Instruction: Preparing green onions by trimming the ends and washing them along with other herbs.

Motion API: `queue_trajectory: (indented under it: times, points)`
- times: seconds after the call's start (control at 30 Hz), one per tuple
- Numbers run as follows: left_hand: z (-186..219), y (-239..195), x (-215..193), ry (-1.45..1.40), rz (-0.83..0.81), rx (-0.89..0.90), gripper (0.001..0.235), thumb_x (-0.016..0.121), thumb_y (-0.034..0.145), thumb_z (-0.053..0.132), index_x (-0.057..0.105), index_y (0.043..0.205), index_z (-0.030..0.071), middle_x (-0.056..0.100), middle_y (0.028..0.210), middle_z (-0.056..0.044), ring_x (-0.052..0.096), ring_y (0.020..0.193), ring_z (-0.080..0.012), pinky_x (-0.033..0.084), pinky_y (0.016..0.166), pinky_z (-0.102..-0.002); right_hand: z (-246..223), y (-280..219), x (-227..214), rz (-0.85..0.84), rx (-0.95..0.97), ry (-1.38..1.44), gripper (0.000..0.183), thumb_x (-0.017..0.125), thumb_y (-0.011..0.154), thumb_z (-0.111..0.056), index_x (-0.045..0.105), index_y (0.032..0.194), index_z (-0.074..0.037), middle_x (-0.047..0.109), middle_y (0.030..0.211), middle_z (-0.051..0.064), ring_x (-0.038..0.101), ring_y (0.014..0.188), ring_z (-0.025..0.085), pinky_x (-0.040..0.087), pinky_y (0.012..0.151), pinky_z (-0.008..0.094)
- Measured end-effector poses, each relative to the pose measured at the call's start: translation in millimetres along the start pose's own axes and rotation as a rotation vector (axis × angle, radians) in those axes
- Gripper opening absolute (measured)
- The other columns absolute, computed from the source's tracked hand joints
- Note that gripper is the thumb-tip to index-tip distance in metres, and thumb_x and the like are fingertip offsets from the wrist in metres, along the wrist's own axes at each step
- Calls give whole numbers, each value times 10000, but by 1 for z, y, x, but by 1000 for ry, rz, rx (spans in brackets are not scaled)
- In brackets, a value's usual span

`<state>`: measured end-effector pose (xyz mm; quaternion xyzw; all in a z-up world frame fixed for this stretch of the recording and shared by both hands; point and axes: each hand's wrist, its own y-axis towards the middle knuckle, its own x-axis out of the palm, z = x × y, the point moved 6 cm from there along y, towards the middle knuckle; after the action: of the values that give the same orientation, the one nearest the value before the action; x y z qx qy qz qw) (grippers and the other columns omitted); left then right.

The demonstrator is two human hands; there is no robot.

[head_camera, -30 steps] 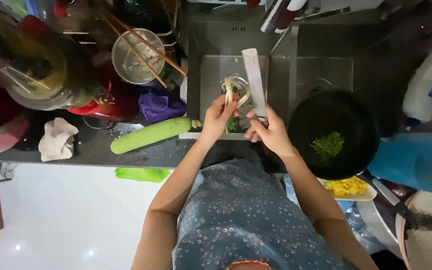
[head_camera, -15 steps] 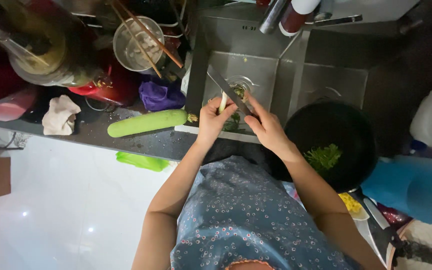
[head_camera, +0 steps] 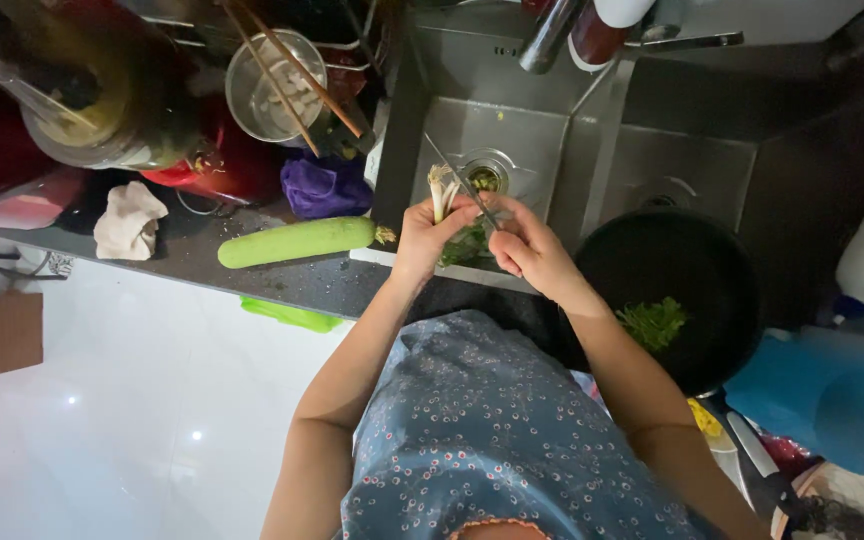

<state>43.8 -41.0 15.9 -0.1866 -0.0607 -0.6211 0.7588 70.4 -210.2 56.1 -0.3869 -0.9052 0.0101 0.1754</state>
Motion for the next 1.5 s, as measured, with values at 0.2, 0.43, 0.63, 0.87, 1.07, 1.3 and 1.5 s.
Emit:
queue_trajectory:
  times: [0.2, 0.43, 0.63, 0.87, 1.07, 1.3, 1.5]
  points:
    - [-12, 4, -2, -31, -2, -20, 156, 767, 937, 99, 739, 1052, -2, 738, 928, -31, 670, 850, -84, 539, 782, -235, 7, 0, -2, -12, -19, -17, 525, 494, 1042, -35, 407, 1557, -87, 462, 736, -20, 398, 594, 54, 351, 537, 210]
    - [-5, 2, 4, 99, -46, 26, 149, 760, 960, 108, 752, 1058, -4, 743, 964, -21, 655, 877, -73, 539, 808, -239, 10, 0, 1, 130, -50, 44, 341, 501, 1063, -74, 460, 1398, -29, 512, 770, 13, 423, 574, 70, 354, 502, 225]
    - [-8, -4, 8, 201, -197, 36, 176, 774, 946, 133, 751, 1058, 0, 760, 964, -16, 676, 867, -75, 557, 802, -254, 21, 3, -10, 248, 13, 139, 223, 459, 1102, -133, 471, 1300, -30, 538, 775, 30, 459, 574, 83, 376, 496, 245]
    - [23, -4, 9, 540, -141, 76, 279, 539, 1086, 235, 534, 1325, 91, 694, 873, -3, 632, 733, -66, 517, 654, -259, -14, -1, -19, 29, -88, -45, 539, 496, 1078, -69, 354, 1595, -119, 505, 724, 3, 416, 563, 66, 355, 506, 235]
    - [14, -7, 16, 204, -247, -35, 290, 512, 1097, 194, 530, 1350, 54, 648, 863, -17, 500, 650, -45, 416, 575, -217, -13, 2, -14, -37, -45, -298, 672, 612, 1011, -25, 355, 1619, -152, 580, 884, -41, 477, 728, 39, 437, 636, 217]
    - [9, -7, 11, 136, -257, 4, 235, 578, 1087, 202, 626, 1231, 23, 683, 927, -23, 574, 714, -57, 469, 634, -214, -8, 2, -13, -56, -19, -325, 613, 618, 1020, -63, 421, 1595, -150, 511, 759, -53, 446, 652, 42, 384, 575, 221]
    - [-1, -8, 9, 137, -253, 4, 230, 589, 1088, 210, 642, 1207, 20, 672, 864, -9, 541, 673, -50, 437, 608, -204, 7, 2, -9, 9, -37, -223, 511, 606, 1019, -59, 509, 1518, -106, 489, 749, -51, 401, 624, 35, 324, 546, 217]
